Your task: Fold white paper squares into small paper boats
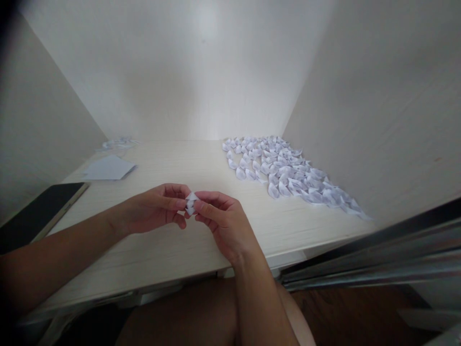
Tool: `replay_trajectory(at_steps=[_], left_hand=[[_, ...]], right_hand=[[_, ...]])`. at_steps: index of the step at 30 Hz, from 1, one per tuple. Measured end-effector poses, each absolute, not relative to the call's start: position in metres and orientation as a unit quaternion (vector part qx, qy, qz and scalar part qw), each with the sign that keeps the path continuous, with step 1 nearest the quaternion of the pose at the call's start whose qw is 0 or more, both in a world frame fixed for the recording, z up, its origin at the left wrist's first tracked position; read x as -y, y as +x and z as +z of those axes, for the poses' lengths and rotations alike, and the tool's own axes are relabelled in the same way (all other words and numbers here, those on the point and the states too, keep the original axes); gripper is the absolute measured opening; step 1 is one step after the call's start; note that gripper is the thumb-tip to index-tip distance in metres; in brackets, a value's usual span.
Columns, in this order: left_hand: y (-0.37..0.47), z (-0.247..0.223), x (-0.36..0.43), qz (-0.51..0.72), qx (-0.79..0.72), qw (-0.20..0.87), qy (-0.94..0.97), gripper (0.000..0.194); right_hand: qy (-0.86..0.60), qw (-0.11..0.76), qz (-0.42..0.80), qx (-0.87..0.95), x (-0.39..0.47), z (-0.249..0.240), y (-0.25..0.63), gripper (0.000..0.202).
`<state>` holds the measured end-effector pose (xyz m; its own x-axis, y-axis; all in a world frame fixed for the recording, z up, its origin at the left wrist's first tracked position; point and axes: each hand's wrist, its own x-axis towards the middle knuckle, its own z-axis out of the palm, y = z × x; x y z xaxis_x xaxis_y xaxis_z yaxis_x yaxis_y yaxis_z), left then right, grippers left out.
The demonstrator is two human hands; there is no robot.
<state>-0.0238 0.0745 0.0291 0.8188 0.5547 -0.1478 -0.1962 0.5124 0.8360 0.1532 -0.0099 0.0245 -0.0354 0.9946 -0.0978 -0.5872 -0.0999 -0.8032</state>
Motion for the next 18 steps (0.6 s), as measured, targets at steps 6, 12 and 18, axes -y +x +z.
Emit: replay_trajectory(at_steps=[6,12,18], left_hand=[[-0.026,0.03,-0.076,0.192,-0.195,0.836,0.476,0.017],[-0.028,0.027,-0.081,0.172,-0.236,0.818,0.496,0.02],[-0.029,0.03,-0.084,0.147,-0.256,0.8,0.522,0.015]], right_hand=[[-0.346,0.574,0.673,0.311,0.013,0.026,0.16,0.023],[-0.397,0.55,0.63,0.378,0.016,0.027,0.166,0.021],[-0.407,0.54,0.607,0.418,0.017,0.026,0.17,0.018]])
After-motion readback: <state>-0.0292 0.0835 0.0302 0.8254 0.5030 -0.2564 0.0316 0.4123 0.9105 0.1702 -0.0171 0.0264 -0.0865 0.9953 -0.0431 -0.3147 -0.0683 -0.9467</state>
